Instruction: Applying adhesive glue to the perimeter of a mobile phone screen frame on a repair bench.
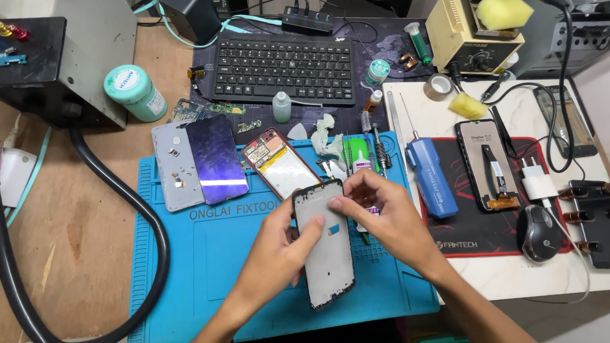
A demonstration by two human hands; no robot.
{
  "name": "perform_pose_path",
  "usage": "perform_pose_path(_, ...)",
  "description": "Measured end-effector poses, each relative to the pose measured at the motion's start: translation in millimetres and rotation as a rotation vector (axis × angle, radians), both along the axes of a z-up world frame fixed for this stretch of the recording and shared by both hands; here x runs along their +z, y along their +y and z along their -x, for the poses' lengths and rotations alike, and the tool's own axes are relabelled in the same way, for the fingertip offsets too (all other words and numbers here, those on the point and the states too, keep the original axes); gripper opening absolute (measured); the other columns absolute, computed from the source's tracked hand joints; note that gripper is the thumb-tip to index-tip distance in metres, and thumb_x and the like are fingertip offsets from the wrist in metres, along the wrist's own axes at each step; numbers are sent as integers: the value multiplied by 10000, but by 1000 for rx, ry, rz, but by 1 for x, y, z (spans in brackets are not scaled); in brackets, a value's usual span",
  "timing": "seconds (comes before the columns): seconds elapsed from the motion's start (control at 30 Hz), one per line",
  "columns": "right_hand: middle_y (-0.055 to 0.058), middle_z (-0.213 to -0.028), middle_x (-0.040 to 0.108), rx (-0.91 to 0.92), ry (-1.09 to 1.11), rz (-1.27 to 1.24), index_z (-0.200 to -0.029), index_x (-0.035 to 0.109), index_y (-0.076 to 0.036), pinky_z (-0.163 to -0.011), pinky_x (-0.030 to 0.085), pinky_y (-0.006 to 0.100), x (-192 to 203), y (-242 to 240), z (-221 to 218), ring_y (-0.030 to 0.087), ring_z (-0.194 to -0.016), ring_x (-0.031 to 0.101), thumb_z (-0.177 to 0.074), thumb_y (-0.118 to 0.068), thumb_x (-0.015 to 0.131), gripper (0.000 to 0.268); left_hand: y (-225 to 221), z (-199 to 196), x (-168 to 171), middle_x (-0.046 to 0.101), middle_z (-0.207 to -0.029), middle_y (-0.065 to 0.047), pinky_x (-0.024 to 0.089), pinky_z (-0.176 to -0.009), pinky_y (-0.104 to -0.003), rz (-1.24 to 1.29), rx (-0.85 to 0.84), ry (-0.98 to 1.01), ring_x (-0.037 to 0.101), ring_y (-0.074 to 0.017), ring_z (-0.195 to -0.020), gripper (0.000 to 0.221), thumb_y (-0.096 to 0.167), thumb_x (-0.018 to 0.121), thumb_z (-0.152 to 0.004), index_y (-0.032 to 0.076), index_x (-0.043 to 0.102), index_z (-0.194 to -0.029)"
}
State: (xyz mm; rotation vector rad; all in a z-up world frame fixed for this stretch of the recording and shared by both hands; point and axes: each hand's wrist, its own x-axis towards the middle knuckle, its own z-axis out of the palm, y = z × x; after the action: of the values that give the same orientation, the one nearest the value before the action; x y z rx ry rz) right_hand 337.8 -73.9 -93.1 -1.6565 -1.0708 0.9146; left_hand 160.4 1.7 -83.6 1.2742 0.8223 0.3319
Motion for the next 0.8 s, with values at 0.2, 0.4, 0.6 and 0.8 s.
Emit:
perform_pose_path(0.2, 15, -805, 667, 76, -17, -5, -885, 670, -95, -716, 512, 266, -5, 5, -2, 116, -754, 634, -990, -248, 637, 188, -1, 3, -21, 584, -758, -7, 399, -598, -340, -516, -33, 90, 461, -164, -640, 103, 187, 564, -972, 101, 610, -1005)
perform_pose_path(0.4, 17, -796, 617, 126, -388, -74, -907, 611, -105, -648, 432, 318, -6, 3, 2, 149, -689, 539, -1044, -226, 558, 190, 0, 1, -24, 599, -798, -84, 393, -595, -405, -619, -81, 181, 527, -267, -663, 131, 213, 529, -1008, 85, 554, -991)
perform_pose_path(0.6, 34, -817, 606, -10, -631, -96, -882, 610, -90, -629, 466, 314, -12, 1, -24, 149, -681, 560, -1040, -213, 595, 200, 9, 5, -14, 448, -643, 38, 271, -476, -335, -405, 33, 156, 320, -96, -496, 170, 254, 559, -1010, 101, 630, -1028)
perform_pose_path(0.8, 32, -840, 665, -83, -694, 57, -1119, 686, -130, -651, 529, 347, -24, -3, -46, 169, -774, 637, -996, -187, 648, 141, 20, 5, -8, 693, -972, -76, 552, -403, -307, -15, 90, -36, 700, -205, -686, 278, 212, 618, -950, 76, 628, -1193)
